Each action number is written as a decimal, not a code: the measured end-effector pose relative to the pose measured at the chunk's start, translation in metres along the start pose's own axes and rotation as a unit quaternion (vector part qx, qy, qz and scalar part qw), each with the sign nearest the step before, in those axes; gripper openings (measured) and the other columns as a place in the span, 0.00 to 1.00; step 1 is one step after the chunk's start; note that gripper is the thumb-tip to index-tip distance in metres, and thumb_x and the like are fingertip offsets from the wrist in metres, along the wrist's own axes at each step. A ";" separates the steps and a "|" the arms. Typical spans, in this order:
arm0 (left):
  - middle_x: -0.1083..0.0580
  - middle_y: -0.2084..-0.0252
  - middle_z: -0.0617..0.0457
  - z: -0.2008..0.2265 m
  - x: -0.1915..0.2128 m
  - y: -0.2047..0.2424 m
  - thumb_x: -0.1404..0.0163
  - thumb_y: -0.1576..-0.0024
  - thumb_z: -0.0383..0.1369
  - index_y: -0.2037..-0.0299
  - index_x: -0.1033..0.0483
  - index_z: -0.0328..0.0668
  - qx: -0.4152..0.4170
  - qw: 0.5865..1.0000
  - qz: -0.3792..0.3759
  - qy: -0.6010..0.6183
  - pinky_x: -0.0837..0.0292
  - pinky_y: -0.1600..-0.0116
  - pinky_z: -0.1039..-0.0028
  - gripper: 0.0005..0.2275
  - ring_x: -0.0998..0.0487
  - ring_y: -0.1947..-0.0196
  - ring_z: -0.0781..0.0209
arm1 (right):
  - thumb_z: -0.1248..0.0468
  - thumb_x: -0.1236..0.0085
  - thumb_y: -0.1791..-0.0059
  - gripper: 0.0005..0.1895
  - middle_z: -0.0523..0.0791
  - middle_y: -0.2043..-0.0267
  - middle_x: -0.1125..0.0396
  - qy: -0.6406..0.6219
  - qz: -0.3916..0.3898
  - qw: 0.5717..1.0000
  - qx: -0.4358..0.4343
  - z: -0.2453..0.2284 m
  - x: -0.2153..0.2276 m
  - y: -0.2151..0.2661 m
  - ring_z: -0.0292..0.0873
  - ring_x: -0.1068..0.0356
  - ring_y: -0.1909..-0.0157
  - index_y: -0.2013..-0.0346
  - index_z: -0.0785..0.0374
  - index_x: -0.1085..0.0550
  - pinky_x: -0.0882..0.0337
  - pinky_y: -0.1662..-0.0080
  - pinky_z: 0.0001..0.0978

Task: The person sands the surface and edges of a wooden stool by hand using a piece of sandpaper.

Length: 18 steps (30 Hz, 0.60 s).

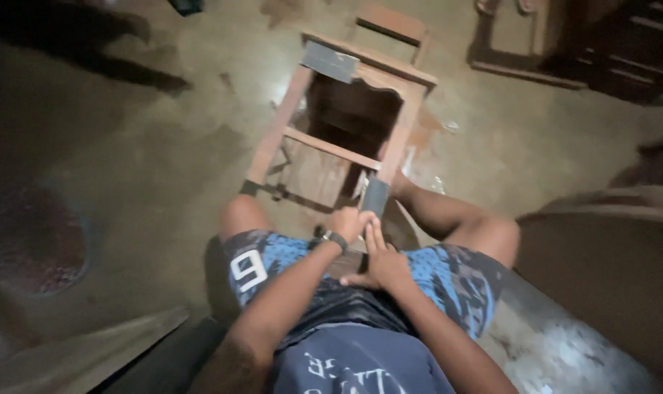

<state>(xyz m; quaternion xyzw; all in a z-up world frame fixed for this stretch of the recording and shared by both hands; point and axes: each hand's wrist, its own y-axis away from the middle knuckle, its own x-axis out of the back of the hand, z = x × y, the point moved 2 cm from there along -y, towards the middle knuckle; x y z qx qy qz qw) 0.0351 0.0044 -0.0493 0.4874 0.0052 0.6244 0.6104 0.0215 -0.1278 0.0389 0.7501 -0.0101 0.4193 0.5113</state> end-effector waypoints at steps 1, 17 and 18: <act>0.19 0.53 0.42 0.001 -0.001 -0.015 0.61 0.39 0.60 0.58 0.18 0.34 -0.005 1.000 -0.007 0.000 0.26 0.42 0.52 0.32 0.20 0.47 0.43 | 0.22 0.41 0.64 0.75 0.45 0.17 0.78 -0.003 -0.003 1.000 -0.007 0.009 0.009 -0.009 0.57 0.44 0.26 0.22 0.58 0.68 0.35 0.35 0.60; 0.19 0.51 0.50 0.002 0.019 0.026 0.67 0.42 0.68 0.54 0.17 0.50 0.033 0.999 -0.035 -0.013 0.28 0.42 0.55 0.34 0.21 0.44 0.48 | 0.17 0.52 0.65 0.74 0.41 0.17 0.77 0.044 -0.019 0.999 0.011 0.010 -0.002 -0.006 0.55 0.49 0.24 0.21 0.55 0.67 0.35 0.37 0.61; 0.19 0.52 0.52 0.001 0.022 0.036 0.69 0.43 0.69 0.54 0.18 0.51 0.051 0.998 -0.031 -0.027 0.28 0.42 0.55 0.35 0.20 0.45 0.49 | 0.16 0.54 0.65 0.73 0.41 0.17 0.76 0.045 -0.024 0.999 0.018 0.010 -0.011 -0.008 0.54 0.49 0.24 0.21 0.54 0.68 0.35 0.38 0.61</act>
